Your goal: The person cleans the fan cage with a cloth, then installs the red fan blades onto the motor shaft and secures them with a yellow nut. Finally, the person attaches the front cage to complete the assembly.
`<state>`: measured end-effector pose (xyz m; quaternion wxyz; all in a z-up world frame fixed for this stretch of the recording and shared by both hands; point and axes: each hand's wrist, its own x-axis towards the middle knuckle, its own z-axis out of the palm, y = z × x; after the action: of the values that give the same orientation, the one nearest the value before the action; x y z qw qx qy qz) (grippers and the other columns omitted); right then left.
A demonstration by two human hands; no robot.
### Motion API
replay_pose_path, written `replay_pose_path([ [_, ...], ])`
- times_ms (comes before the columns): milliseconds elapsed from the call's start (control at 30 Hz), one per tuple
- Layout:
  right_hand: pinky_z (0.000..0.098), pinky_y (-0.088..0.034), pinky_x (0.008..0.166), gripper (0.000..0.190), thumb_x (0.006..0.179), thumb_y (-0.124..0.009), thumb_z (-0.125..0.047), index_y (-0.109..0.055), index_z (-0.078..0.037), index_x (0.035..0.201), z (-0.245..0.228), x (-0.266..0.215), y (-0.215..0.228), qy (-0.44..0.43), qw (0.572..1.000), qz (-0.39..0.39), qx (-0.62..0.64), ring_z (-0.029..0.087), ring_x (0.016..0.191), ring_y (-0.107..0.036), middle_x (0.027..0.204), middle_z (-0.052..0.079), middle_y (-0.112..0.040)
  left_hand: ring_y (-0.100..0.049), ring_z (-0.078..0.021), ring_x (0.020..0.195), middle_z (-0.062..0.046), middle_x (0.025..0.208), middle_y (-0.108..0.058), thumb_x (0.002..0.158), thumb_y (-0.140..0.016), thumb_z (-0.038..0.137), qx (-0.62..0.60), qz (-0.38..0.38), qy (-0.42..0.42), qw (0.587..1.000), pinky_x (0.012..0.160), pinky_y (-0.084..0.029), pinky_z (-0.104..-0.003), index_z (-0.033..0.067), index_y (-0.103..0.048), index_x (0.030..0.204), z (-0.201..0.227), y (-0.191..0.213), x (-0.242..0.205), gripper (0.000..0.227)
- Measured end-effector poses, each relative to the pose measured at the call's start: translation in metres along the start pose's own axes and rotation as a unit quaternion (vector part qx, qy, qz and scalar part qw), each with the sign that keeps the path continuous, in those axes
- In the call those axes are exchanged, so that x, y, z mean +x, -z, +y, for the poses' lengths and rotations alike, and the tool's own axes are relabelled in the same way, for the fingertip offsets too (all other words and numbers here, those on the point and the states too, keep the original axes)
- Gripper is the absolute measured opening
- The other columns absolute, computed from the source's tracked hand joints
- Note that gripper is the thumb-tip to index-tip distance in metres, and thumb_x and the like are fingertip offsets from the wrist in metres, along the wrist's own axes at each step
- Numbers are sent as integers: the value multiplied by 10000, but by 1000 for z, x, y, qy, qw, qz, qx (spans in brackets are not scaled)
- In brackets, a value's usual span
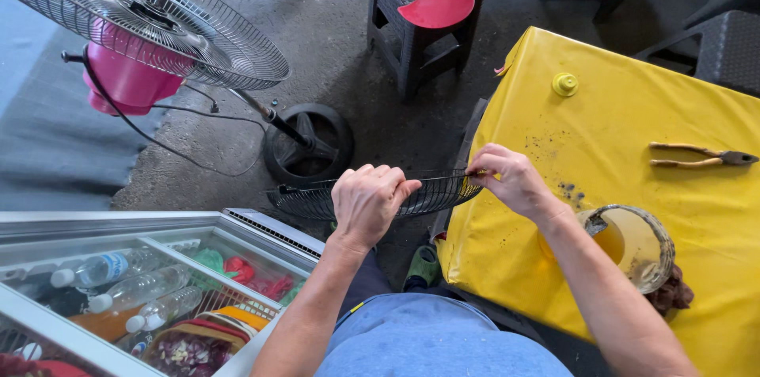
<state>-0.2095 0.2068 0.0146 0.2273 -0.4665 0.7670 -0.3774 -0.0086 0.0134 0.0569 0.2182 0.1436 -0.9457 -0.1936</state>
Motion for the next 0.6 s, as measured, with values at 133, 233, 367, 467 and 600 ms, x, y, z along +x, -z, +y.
replay_pose_path([
  [133, 280, -583, 883, 170, 740, -777, 113, -705, 6, 850, 21, -2, -27, -29, 975, 74, 208, 160, 992, -672, 1020, 65, -670, -575, -186, 619, 32, 639, -599, 857, -756, 415, -11, 9, 13, 1000, 588, -390, -375, 154, -648, 672, -6, 5, 0, 337],
  [233, 273, -575, 898, 150, 766, -768, 120, -708, 15, 855, 17, -3, -51, -59, 960, 159, 225, 160, 1012, -661, 1042, 64, -683, -586, -189, 631, 30, 646, -608, 863, -755, 400, -12, 16, 32, 999, 592, -392, -380, 157, -653, 670, -11, 9, -3, 327],
  [367, 303, -543, 960, 183, 793, -782, 96, -699, 8, 929, -6, -2, -90, -29, 949, 288, 124, 203, 1066, -663, 1086, 89, -670, -591, -200, 631, 9, 638, -601, 877, -753, 403, 6, 16, 71, 997, 598, -403, -383, 149, -652, 678, -14, 7, -12, 338],
  [467, 313, -537, 975, 195, 826, -766, 88, -695, -9, 980, -15, 0, -103, -30, 949, 293, 110, 219, 1083, -666, 1113, 96, -661, -597, -205, 639, 6, 637, -602, 880, -744, 410, 6, 6, 97, 995, 602, -411, -386, 148, -655, 691, -19, 7, -22, 335],
  [600, 328, -538, 989, 233, 831, -797, 28, -705, -54, 1030, -7, -11, -108, 11, 953, 281, 114, 239, 1124, -655, 1158, 97, -646, -598, -219, 643, 5, 629, -611, 867, -746, 418, 7, -32, 119, 992, 595, -417, -401, 143, -669, 693, -28, 5, -32, 335],
])
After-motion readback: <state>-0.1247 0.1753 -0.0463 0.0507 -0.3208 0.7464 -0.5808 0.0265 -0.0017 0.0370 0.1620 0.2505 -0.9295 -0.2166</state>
